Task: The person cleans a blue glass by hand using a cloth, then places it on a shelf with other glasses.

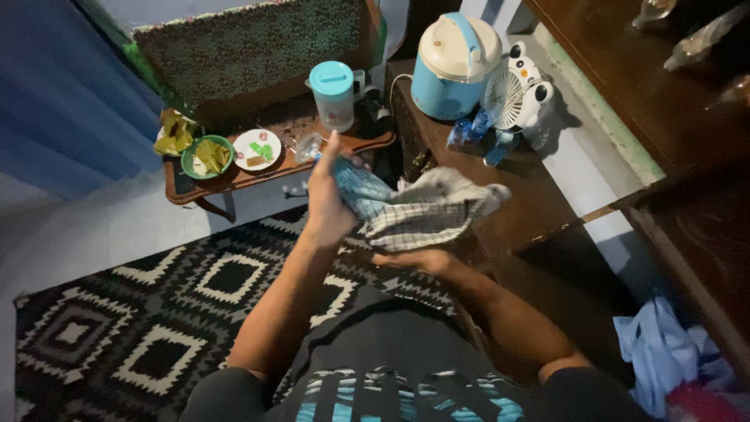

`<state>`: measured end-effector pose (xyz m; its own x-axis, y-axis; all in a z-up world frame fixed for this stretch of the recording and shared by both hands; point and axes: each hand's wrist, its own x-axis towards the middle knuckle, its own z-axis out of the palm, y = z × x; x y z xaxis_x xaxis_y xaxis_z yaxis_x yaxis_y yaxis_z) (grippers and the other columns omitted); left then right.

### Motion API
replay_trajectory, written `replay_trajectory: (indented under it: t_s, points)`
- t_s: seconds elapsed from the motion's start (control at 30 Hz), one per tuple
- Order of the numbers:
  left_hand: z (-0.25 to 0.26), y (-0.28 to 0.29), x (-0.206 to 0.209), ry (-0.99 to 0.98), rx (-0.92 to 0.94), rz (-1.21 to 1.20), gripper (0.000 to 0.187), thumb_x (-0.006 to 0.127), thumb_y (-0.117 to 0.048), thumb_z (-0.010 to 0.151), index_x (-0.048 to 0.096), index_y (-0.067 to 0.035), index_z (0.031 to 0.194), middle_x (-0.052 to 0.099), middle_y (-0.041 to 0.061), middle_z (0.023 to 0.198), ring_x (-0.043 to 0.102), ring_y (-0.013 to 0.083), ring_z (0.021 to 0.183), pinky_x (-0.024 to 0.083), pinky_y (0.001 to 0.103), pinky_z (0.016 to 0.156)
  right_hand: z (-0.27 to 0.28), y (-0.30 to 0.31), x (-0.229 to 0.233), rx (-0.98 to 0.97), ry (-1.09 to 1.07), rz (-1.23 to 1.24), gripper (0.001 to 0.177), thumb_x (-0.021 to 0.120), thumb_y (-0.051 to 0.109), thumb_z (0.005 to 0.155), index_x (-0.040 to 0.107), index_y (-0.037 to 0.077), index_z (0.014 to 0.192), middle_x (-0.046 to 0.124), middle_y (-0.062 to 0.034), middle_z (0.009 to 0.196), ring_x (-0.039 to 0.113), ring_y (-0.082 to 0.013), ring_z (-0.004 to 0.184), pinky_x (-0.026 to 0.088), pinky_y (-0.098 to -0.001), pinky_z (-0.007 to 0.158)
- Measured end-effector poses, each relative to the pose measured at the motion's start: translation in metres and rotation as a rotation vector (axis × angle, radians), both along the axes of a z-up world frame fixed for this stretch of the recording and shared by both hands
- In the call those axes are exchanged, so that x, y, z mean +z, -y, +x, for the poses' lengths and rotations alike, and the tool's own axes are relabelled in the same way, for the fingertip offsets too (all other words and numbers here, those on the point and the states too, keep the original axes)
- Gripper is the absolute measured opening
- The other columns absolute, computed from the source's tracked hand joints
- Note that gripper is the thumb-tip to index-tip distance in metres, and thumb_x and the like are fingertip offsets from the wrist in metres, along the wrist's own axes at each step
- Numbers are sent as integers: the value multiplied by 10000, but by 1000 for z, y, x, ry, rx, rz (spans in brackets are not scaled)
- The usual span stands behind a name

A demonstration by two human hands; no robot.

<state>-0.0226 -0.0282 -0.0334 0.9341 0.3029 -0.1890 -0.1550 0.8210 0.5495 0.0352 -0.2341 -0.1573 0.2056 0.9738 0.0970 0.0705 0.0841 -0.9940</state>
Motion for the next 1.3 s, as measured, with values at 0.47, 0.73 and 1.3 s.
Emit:
replay_trajectory:
  t_s: [0.47, 0.73, 1.3]
  points:
    - [1, 10, -8, 442, -74, 110, 206, 698, -215, 980, 573, -74, 1064, 543, 18, 872, 573, 139, 837, 523, 328, 816, -21, -5, 20, 1, 21, -20, 481, 685, 246, 1046, 563, -44, 1410, 607, -224, 1409, 593, -313, 1294, 456, -467, 1143]
    - [5, -11, -12, 58, 89, -136, 223, 739, -257, 885, 574, -112, 849, 575, 41, 771, 602, 171, 744, 542, 341, 771, -11, -3, 33, -22, 115, -12, 484, 687, 248, 1051, 560, -51, 1409, 605, -230, 1406, 591, -318, 1292, 453, -470, 1142]
    - [-11, -10, -17, 64, 120, 13, 170, 687, -229, 919, 582, -96, 923, 570, 24, 833, 607, 155, 816, 552, 367, 824, -9, -25, -19, 113, -167, 27, 489, 692, 252, 1061, 555, -67, 1406, 599, -244, 1402, 588, -329, 1289, 445, -478, 1139]
